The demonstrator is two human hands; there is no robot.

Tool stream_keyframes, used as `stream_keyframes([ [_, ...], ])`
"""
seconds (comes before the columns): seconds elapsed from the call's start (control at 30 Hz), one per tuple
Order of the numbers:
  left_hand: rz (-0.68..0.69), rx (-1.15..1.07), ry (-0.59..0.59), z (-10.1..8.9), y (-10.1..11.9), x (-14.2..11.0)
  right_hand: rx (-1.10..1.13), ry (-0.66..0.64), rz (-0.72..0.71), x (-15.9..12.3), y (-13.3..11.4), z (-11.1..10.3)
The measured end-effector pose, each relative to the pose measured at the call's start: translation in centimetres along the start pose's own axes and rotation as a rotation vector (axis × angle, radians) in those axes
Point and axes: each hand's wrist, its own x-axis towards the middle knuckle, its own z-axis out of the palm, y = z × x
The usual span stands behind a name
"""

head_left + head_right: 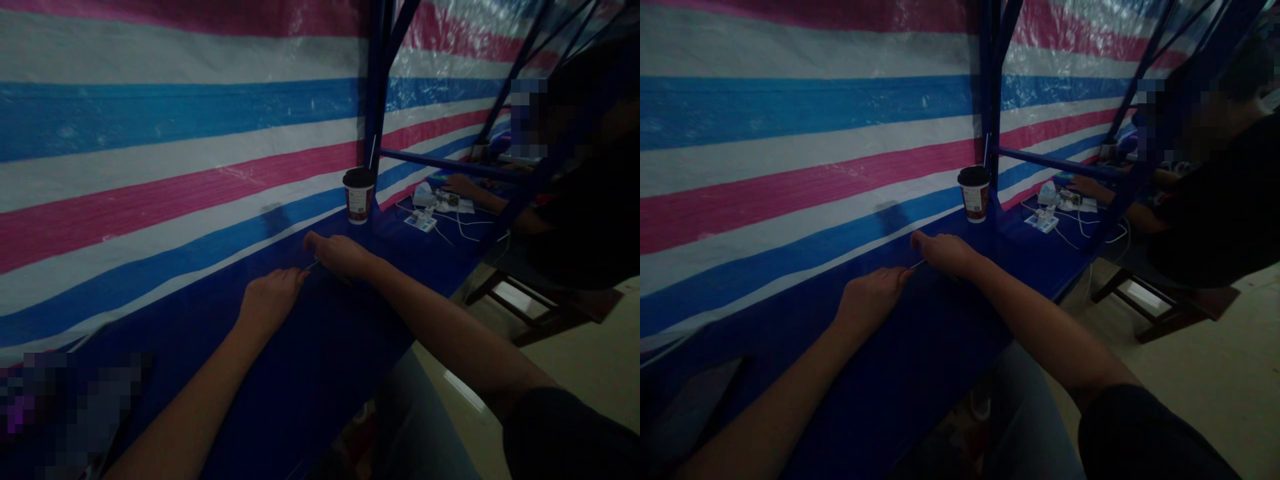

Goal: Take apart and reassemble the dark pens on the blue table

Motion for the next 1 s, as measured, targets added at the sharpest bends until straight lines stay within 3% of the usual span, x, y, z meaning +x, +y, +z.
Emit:
stream_keyframes([
  [0.17,-0.11,-0.136,-0.037,0.6,-0.5,0.0,0.192,0.038,0.025,0.3,0.9,0.2],
  [0.37,-0.179,-0.351,-0.065,-0.1,-0.8,0.7,0.751,0.016,0.069,0.9,1.8,0.7],
  [0.47,-0.234,-0.412,-0.09,-0.4,-0.9,0.9,0.877,0.026,0.009,1.0,2.0,0.8],
  [0.73,-0.351,-0.619,-0.098,-0.4,-1.5,0.9,0.944,0.074,-0.067,0.9,2.5,-0.1],
  [0.87,-0.335,-0.564,-0.108,-0.5,-1.3,0.9,0.795,0.036,0.029,0.8,2.5,-0.4],
  [1.0,-0.302,-0.444,-0.032,-0.5,-1.2,0.8,0.639,-0.055,0.104,0.7,2.6,-0.2],
])
